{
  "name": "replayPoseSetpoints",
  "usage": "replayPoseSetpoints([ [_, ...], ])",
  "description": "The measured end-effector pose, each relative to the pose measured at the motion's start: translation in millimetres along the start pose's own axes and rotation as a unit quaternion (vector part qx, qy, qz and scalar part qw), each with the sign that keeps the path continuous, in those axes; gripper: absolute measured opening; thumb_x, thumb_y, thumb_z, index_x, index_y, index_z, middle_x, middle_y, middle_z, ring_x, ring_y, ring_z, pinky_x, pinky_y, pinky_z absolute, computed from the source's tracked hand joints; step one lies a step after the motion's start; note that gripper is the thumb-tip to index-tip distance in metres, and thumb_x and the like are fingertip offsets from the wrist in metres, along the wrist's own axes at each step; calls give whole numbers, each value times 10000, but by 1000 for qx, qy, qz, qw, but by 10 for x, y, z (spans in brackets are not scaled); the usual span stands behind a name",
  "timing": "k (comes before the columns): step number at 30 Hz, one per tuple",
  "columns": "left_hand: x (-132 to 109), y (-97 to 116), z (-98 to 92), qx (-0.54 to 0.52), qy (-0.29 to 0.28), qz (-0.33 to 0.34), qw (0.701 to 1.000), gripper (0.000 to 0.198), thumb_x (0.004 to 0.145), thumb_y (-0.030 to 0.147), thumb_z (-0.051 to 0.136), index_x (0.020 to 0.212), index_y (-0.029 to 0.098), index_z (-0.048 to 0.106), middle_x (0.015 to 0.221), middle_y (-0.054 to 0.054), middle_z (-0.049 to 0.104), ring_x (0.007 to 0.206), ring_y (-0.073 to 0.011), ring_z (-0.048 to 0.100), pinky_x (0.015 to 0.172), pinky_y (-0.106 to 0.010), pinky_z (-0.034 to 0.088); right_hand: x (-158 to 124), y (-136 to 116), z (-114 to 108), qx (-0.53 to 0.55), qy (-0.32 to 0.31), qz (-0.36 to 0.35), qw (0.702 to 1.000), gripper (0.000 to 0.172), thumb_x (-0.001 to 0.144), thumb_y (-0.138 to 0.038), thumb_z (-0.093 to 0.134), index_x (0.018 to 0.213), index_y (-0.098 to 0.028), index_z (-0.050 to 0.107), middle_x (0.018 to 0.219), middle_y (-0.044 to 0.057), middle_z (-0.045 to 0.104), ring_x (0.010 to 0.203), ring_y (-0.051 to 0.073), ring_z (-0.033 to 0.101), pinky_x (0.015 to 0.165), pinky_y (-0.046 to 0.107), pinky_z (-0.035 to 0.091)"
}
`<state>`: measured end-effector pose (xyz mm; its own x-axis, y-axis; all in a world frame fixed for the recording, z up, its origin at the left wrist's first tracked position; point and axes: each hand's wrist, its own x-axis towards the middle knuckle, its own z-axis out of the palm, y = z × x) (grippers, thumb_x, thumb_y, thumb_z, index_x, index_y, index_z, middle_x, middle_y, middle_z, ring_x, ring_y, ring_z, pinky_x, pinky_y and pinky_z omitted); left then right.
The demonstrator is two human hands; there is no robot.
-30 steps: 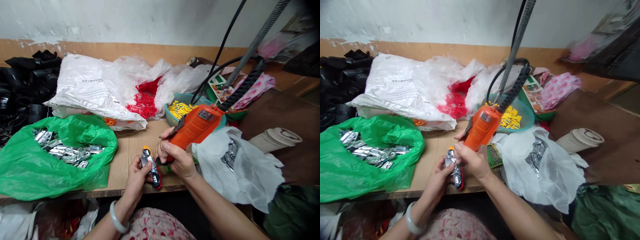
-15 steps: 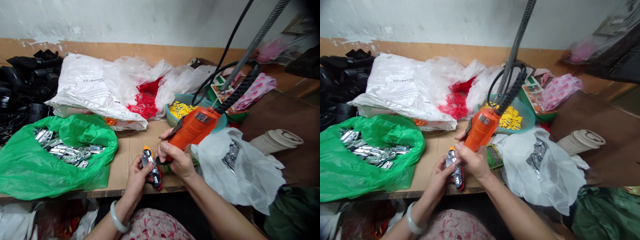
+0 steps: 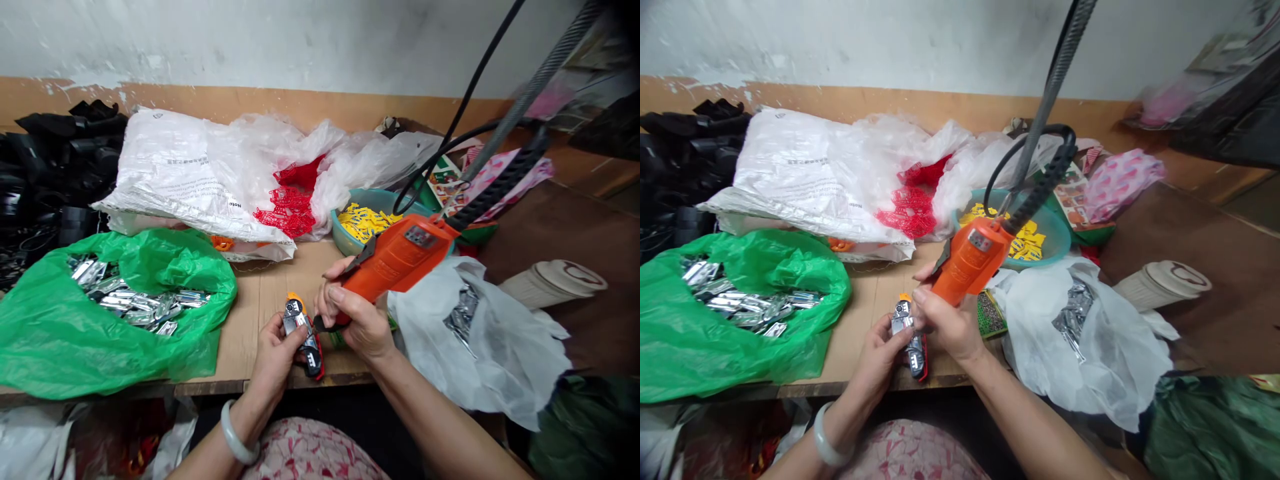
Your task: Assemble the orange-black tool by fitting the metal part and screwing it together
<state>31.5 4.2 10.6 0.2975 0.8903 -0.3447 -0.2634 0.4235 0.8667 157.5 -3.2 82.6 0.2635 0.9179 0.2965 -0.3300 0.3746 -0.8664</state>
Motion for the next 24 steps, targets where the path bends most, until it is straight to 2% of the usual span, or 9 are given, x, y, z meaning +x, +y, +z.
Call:
replayPoseSetpoints([
  [7, 0, 16, 3, -1, 4, 9, 1000, 415, 600, 382, 843, 853, 143, 617, 654, 12, 612, 539, -113, 510, 423, -178, 417, -8, 31, -13, 2, 1, 4, 1000, 198, 822, -302, 675, 960, -206, 569, 514, -77, 508, 394, 123, 450, 421, 261, 400],
  [24, -3, 9, -1, 0, -3, 9, 1000, 422, 624, 393, 839, 895, 145, 632, 712, -9, 643, 571, -130, 545, 448, -196, 448, 4, 37, 16, -14, 2, 22, 1000, 215, 806, -333, 697, 945, -219, 579, 520, -81, 492, 394, 130, 451, 447, 287, 413],
])
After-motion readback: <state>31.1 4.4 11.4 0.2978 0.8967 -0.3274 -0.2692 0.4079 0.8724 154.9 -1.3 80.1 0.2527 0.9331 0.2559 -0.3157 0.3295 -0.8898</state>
